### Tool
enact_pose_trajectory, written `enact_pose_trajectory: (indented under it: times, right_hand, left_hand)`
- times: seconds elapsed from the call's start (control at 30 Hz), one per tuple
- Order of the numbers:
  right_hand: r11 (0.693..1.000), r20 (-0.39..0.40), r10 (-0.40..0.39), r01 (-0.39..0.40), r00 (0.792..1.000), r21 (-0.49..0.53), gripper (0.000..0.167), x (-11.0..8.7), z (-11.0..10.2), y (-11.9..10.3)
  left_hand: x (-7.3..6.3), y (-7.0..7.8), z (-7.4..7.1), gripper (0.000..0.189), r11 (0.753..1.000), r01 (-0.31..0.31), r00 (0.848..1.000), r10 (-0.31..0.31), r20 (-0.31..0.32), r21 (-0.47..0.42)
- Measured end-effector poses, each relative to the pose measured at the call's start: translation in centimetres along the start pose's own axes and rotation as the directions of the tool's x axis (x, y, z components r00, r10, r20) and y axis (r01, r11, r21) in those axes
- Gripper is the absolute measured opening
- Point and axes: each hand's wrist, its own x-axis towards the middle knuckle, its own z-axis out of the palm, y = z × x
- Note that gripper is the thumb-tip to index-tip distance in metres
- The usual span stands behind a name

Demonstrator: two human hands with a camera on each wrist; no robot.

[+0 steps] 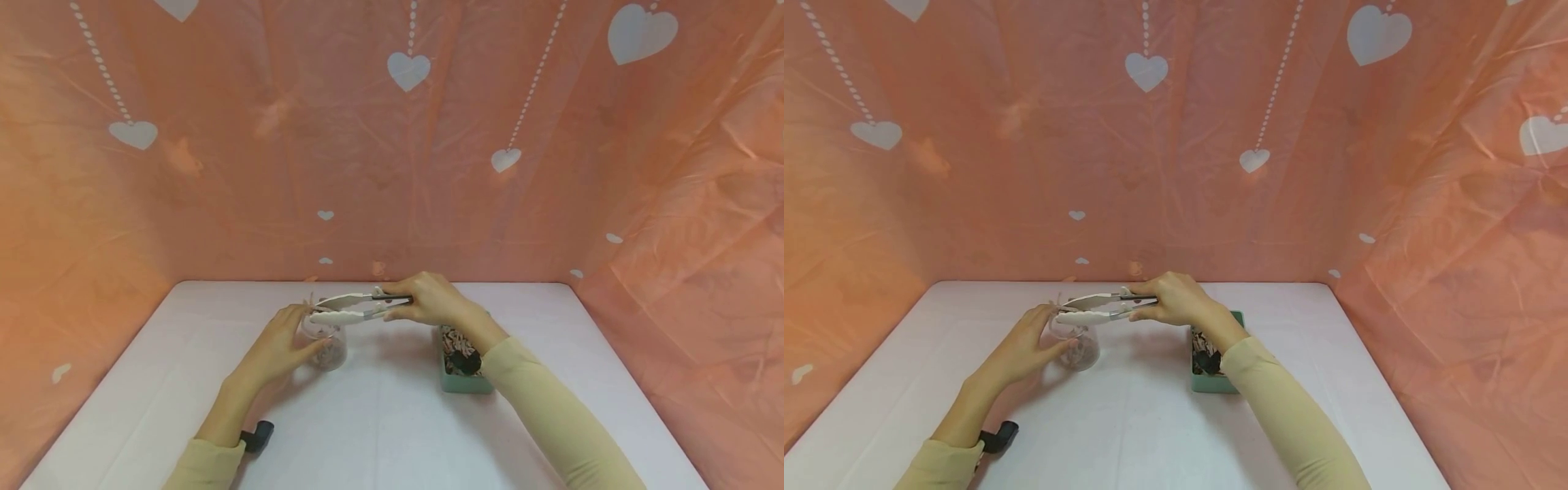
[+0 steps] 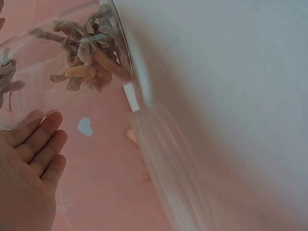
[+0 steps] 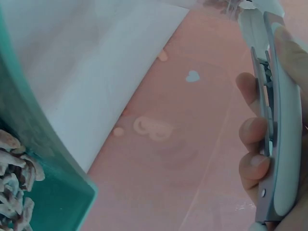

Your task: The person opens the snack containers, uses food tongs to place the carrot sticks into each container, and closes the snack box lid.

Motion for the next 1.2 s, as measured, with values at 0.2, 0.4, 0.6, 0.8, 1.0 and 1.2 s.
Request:
enact_pose_trajectory:
  times: [0.2,0.4,0.6,0.8,1.0,1.2]
  right_hand:
    - [1.0,0.029,0.024,-0.023,0.999,-0.014,0.056,0.1,-0.3,0.0]
    - [0.999,0.05,0.035,-0.034,0.998,-0.024,0.057,0.1,-0.4,0.1]
    - [0.999,0.056,0.034,-0.033,0.998,-0.023,0.058,0.1,-0.4,0.0]
    - [0.999,0.051,0.037,-0.036,0.998,-0.019,0.059,0.1,-0.5,-0.1]
    - [0.999,0.039,0.036,-0.036,0.999,-0.012,0.058,-0.3,-0.6,-0.1]
    - [0.998,0.007,0.053,-0.053,0.999,0.017,0.058,-1.0,-1.1,0.1]
  left_hand:
    - [0.2,-0.1,0.1,0.076,1.0,-0.006,1.0,0.006,-0.008,-0.003]
    - [0.2,0.0,0.0,0.077,1.0,0.004,1.0,-0.004,0.002,0.013]
    - [0.2,0.0,0.0,0.075,1.0,-0.011,1.0,0.011,-0.011,0.009]
    - [0.2,0.0,0.0,0.073,1.0,-0.009,1.0,0.009,-0.011,0.013]
    - [0.3,0.0,0.0,0.071,1.0,-0.01,1.0,0.01,-0.005,0.02]
    - [0.2,-0.1,0.0,0.074,1.0,-0.001,1.0,0.001,0.002,0.021]
